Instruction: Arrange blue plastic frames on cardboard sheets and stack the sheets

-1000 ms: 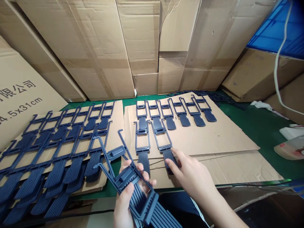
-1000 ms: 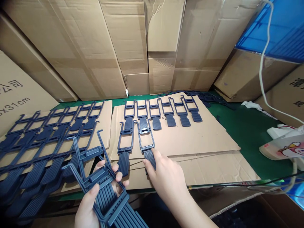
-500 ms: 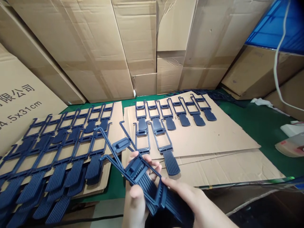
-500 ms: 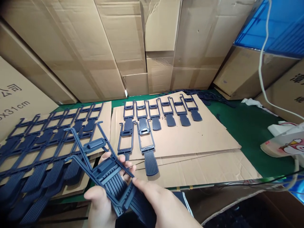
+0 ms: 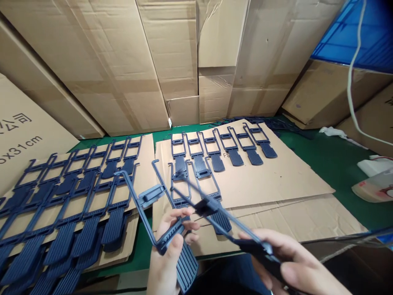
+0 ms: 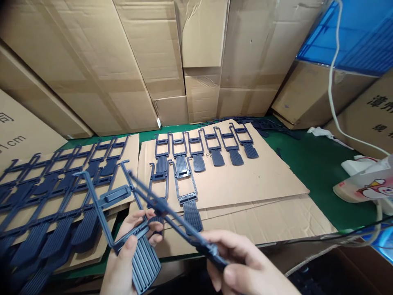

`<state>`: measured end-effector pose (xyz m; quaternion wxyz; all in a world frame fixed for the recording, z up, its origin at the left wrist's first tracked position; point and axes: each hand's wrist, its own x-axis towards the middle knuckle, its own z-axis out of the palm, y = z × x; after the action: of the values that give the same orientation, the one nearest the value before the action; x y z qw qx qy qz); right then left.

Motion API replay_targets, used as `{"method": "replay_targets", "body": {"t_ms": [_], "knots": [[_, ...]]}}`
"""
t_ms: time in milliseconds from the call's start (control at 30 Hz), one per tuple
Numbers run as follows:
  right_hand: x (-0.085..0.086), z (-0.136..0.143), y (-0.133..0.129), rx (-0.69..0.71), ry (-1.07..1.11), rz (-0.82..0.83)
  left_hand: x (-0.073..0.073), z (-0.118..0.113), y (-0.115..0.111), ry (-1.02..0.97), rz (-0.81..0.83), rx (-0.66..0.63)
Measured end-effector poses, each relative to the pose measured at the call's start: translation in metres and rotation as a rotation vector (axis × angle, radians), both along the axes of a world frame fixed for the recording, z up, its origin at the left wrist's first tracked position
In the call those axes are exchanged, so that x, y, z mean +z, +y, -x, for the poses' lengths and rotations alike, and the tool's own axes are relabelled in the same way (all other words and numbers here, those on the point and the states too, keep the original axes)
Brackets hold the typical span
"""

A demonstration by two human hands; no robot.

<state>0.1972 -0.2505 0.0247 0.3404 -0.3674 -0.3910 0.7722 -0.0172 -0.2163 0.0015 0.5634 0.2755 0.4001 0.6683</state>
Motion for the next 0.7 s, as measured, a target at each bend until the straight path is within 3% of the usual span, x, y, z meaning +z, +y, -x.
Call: {"method": "replay_targets", "body": {"t_ms": [100,267,400,567,700], "knots": [[-0.002,-0.007,0.008,-0.154,0.077,-0.041,-0.012,0.01,0.005,-0.085,0.051,0.019],[-0.008,0.003,0.028,-0.35,-0.144,0.013,-0.019,0.019,0.011,-0.17,0.121,-0.047],[-0.013,0.01,0.039,-0.308,-0.171,0.058,-0.005,0.019,0.013,-0.338,0.037,-0.215],[-0.019,0.009,0.042,-0.301,-0.114,0.056,0.0,0.024,0.012,-0.479,-0.018,-0.219],[-0.022,0.007,0.043,-0.282,-0.056,0.038,0.005,0.026,0.012,-0.571,0.057,-0.233]]}}
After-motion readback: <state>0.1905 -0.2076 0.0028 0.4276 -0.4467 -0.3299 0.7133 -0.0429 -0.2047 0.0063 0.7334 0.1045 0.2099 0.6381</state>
